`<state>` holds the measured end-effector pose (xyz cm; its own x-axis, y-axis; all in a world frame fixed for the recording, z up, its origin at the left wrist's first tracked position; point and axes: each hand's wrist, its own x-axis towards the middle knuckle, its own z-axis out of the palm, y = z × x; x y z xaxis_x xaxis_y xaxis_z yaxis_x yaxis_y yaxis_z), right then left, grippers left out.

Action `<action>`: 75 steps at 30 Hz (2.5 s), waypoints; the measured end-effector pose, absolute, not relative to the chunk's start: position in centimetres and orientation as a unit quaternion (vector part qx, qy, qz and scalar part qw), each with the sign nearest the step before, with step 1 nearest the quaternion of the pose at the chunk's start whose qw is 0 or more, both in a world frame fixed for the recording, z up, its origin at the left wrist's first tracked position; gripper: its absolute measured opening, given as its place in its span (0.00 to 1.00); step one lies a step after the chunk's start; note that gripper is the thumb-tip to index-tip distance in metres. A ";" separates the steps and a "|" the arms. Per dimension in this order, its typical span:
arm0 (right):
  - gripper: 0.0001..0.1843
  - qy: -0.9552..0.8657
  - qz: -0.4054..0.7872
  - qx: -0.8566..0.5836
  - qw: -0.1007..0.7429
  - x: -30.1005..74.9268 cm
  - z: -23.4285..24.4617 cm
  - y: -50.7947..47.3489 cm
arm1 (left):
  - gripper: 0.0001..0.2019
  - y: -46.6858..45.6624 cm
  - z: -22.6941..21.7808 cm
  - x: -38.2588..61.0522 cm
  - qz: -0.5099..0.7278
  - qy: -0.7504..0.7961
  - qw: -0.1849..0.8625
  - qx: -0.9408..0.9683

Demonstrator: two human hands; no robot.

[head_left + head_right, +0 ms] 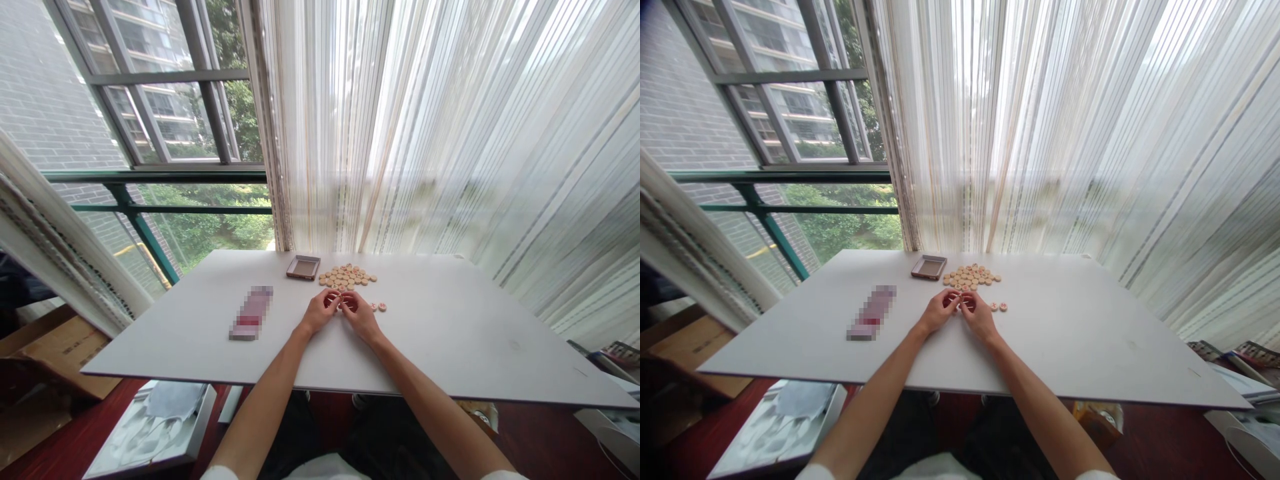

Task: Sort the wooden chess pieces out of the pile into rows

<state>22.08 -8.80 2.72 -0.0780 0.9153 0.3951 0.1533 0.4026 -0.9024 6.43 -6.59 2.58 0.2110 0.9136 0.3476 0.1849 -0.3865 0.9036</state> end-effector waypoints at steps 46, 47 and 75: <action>0.14 -0.652 0.325 -0.437 0.528 22.0 2.7 -8.8 | 0.15 -6.5 2.6 6.3 0.473 0.421 0.372 0.678; 0.14 -0.652 0.325 -0.437 0.527 22.0 2.7 -8.9 | 0.14 -6.5 2.6 6.3 0.472 0.420 0.372 0.680; 0.14 -0.615 0.381 -0.430 0.540 22.3 2.7 -8.6 | 0.16 -7.1 3.0 6.5 0.455 0.394 0.354 0.715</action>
<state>22.25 -8.61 2.65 -0.0465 0.9407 0.3361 0.1174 0.3393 -0.9333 6.50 -7.11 2.97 0.2740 0.8870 0.3717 0.2414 -0.4375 0.8662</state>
